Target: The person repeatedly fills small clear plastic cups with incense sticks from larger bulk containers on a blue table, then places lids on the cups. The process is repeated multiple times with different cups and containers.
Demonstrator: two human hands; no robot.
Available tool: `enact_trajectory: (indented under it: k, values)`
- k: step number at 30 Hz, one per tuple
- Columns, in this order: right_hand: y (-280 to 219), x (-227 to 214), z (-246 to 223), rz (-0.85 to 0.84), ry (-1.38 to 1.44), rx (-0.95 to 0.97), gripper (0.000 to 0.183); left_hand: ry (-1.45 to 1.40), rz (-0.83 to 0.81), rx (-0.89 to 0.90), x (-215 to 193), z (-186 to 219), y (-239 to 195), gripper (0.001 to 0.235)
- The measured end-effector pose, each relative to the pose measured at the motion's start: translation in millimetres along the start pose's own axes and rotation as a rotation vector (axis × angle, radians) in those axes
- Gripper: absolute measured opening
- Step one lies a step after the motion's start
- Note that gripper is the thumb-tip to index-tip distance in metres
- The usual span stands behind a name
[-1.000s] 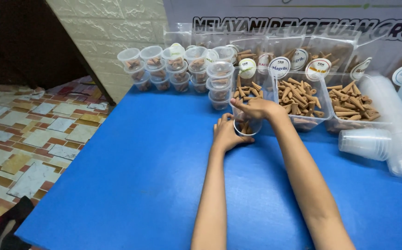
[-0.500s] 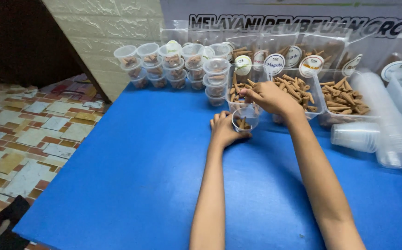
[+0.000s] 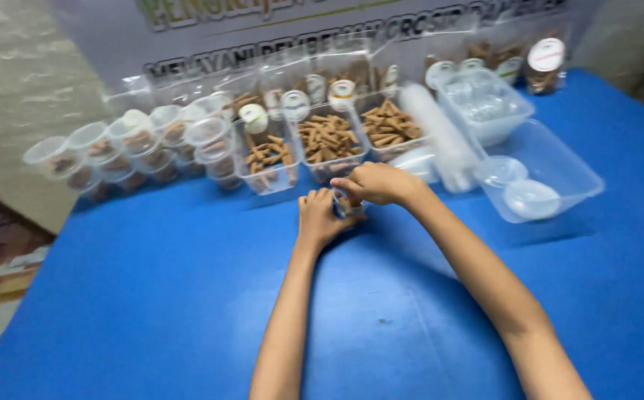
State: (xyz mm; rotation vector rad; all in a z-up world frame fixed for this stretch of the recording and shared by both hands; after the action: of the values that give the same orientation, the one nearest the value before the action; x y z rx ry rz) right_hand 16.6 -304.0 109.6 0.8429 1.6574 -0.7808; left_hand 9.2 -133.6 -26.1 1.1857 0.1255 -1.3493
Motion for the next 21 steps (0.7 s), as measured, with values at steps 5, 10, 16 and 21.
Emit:
enact_trajectory:
  k: [5,10,16,21]
  values:
    - [-67.0,-55.6,48.2,-0.009,0.188,0.010,0.054,0.136,-0.085,0.059,33.9,42.3,9.4,0.073]
    - [-105.8,-68.5,166.8,0.174,-0.061,0.402,0.034,0.122,-0.190,-0.053,34.0,43.1,18.8,0.082]
    - [-71.2,2.3,316.0,0.065,-0.156,0.654,0.049,0.088,-0.164,-0.125,31.4,45.0,17.8,0.080]
    - [-87.4,-15.2,271.7,-0.074,-0.029,0.602,0.086,0.082,-0.201,-0.174,28.8,48.6,18.4,0.078]
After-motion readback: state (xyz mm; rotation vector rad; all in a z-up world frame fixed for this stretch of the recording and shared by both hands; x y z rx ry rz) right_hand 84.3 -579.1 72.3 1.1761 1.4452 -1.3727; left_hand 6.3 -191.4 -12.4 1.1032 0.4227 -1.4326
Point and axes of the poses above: each hand's wrist, its own y-axis towards the middle knuckle, its own x-axis out of the palm, z = x × y, the point moved 1 cm from there along y, towards the middle knuckle, and after that the axes turned 6 degrees about -y, right-handed, at the moved point
